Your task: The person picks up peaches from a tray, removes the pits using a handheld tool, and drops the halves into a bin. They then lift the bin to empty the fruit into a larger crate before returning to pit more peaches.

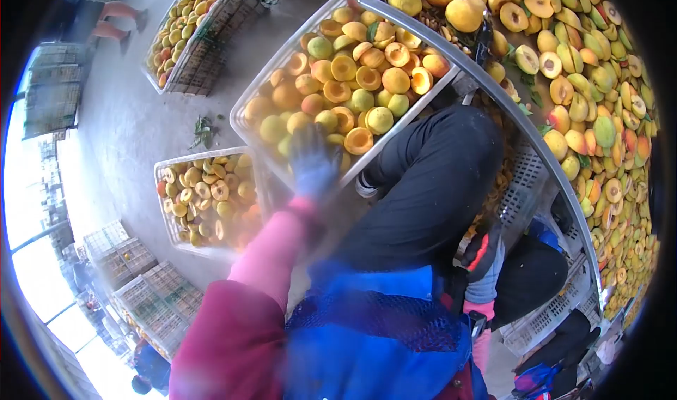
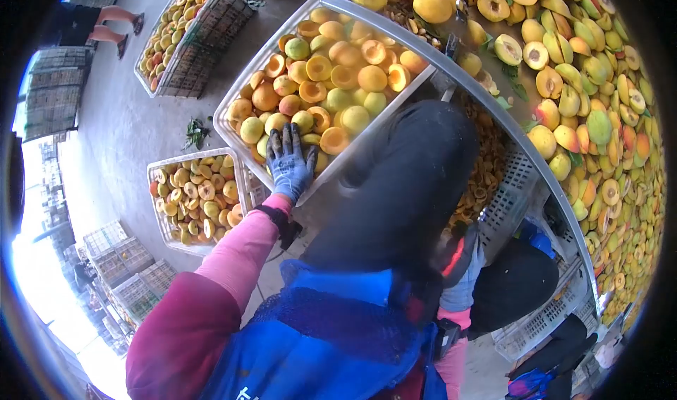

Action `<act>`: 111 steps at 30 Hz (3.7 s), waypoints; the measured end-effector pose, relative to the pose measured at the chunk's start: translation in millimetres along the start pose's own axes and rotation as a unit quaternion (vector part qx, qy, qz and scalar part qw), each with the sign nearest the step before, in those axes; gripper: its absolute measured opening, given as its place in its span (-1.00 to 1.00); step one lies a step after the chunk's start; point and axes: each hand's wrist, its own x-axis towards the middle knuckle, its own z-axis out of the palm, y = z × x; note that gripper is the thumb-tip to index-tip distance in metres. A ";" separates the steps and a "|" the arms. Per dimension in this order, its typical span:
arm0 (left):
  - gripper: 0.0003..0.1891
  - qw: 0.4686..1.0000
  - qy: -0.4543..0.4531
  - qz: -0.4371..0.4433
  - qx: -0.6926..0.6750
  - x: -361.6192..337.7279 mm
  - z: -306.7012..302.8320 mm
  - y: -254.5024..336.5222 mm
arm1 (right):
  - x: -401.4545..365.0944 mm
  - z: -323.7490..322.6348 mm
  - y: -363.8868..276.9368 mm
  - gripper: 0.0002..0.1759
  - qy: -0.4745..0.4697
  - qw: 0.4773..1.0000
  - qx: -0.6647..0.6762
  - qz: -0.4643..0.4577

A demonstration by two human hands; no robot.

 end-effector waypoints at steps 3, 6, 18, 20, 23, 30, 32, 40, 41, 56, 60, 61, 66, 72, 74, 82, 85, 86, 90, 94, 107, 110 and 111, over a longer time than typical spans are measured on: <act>-0.25 1.000 0.002 0.002 -0.007 -0.7 -0.4 -1.8 | -1.4 26.6 -8.6 -0.57 0.055 0.996 0.015 -0.062; -0.24 1.000 0.013 -0.001 -0.027 0.8 -13.9 -5.2 | 8.0 12.3 -5.5 -0.59 0.006 0.992 0.130 -0.005; -0.25 0.979 0.129 -0.130 0.085 18.4 -15.1 -59.0 | 10.8 -57.7 45.9 -0.64 -0.010 0.996 -0.062 -0.057; -0.33 0.965 0.159 -0.202 -0.044 44.4 -26.9 -69.8 | -7.4 -49.8 24.1 -0.69 -0.054 0.991 0.117 0.042; -0.40 0.994 -0.008 -0.082 0.067 64.7 -16.0 -81.1 | 4.1 -50.9 35.4 -0.75 -0.076 0.994 0.078 0.014; -0.36 0.998 -0.051 -0.036 0.017 66.8 -38.4 -81.1 | -8.7 1.2 18.4 -0.77 -0.095 0.989 0.086 -0.068; -0.32 0.986 0.111 -0.085 -0.088 76.9 -6.9 -87.3 | 1.2 -10.8 27.2 -0.79 -0.158 0.980 0.116 -0.027; -0.49 0.999 -0.009 -0.051 -0.013 87.6 -49.5 -53.9 | -4.9 3.7 14.9 -0.81 -0.128 0.980 -0.071 -0.136; -0.50 0.990 0.089 -0.086 -0.062 99.5 -45.4 -43.2 | -0.5 -5.2 27.2 -0.79 -0.127 0.991 0.030 -0.034; -0.56 0.944 -0.005 0.298 -0.140 241.9 -145.6 351.3 | 31.2 -16.7 47.4 -0.65 -0.002 0.995 0.024 -0.098; -0.47 0.922 -0.115 0.250 -0.270 238.9 -141.3 370.0 | 41.4 -22.5 68.3 -0.65 0.105 0.963 -0.097 -0.229; -0.46 0.911 -0.101 0.244 -0.318 220.3 -156.4 363.4 | 43.5 -24.0 60.0 -0.65 0.118 0.953 -0.117 -0.255; -0.61 0.742 -0.162 0.242 -0.604 107.5 -187.0 318.2 | 1.5 -9.8 -50.2 -0.70 0.137 0.932 -0.142 -0.303; -0.73 0.640 -0.218 0.125 -0.726 22.3 -202.6 287.8 | -35.9 30.8 -96.3 -0.60 0.140 0.790 -0.329 -0.498; -0.74 0.701 -0.145 0.176 -0.676 11.8 -198.5 281.0 | -46.8 29.2 -97.2 -0.59 0.153 0.714 -0.442 -0.521; -0.66 0.689 -0.173 0.079 -0.699 -12.4 -184.9 273.0 | -61.5 38.4 -72.4 -0.61 0.130 0.754 -0.418 -0.489; -0.68 0.721 -0.157 0.130 -0.662 -15.2 -185.4 268.0 | -59.8 36.6 -65.1 -0.60 0.066 0.845 -0.330 -0.416; -0.68 0.742 -0.135 0.168 -0.635 -16.3 -183.0 265.5 | -59.7 34.3 -65.5 -0.59 0.008 0.914 -0.244 -0.324; -0.67 0.784 -0.074 0.267 -0.555 -20.0 -180.5 259.4 | -52.4 30.6 -43.0 -0.59 0.008 0.852 -0.332 -0.405; -0.77 0.722 -0.076 0.161 -0.669 -22.3 -190.6 270.4 | -63.7 37.8 -51.8 -0.60 0.174 0.689 -0.437 -0.551; -0.77 0.725 -0.127 0.171 -0.655 -17.7 -184.6 267.6 | -39.1 20.9 -6.8 -0.69 -0.037 0.880 -0.247 -0.403; -0.75 0.721 -0.227 0.175 -0.630 -12.6 -188.6 264.1 | -64.3 18.6 -57.6 -0.63 -0.152 0.979 0.025 -0.134; -0.74 0.718 -0.249 0.180 -0.624 -11.3 -188.7 263.8 | -71.6 18.2 -78.2 -0.57 -0.213 0.959 0.180 0.047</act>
